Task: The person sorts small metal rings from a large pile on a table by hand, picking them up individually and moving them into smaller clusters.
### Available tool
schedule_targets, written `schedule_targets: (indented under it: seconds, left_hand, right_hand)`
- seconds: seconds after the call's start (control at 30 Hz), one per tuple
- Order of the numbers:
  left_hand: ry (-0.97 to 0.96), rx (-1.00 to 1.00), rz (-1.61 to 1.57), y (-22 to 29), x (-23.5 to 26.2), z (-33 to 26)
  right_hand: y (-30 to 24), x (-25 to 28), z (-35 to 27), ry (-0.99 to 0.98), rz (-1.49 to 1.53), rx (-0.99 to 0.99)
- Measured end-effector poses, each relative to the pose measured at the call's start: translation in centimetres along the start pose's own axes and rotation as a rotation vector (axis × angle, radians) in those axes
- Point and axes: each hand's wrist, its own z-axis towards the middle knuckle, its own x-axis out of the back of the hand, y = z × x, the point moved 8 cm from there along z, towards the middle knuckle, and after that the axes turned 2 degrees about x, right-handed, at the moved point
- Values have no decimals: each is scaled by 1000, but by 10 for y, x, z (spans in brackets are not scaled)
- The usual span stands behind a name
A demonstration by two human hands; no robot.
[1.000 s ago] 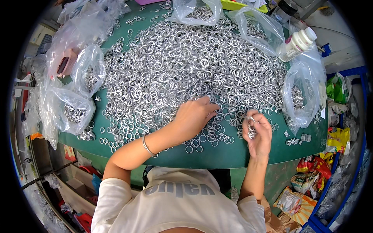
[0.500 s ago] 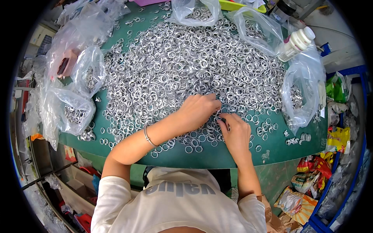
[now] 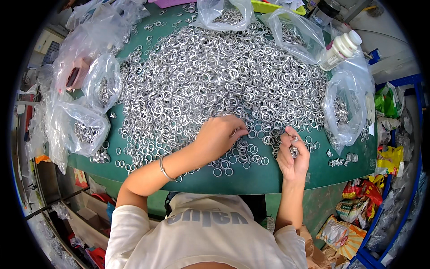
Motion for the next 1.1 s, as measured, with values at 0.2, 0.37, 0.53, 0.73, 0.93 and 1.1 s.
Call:
schedule_targets:
  seconds: [0.2, 0.37, 0.53, 0.73, 0.93, 1.1]
  left_hand:
    - [-139, 76, -111, 9, -6, -5]
    - [-514, 647, -1065, 13, -56, -32]
    - [-462, 451, -749, 11, -51, -26]
    - [-81, -92, -201, 52, -21, -28]
    - [119, 269, -252, -5, 8, -22]
    - [67, -14, 226, -7, -3, -17]
  right_hand:
    - [29, 2, 3, -41, 320, -182]
    - [44, -6, 0, -106, 56, -157]
    - [33, -21, -3, -53, -370, 79]
    - [36, 4, -15, 376, -400, 27]
    - [33, 6, -7, 210, -143, 32]
    - [8, -34, -1, 20, -1580, 448]
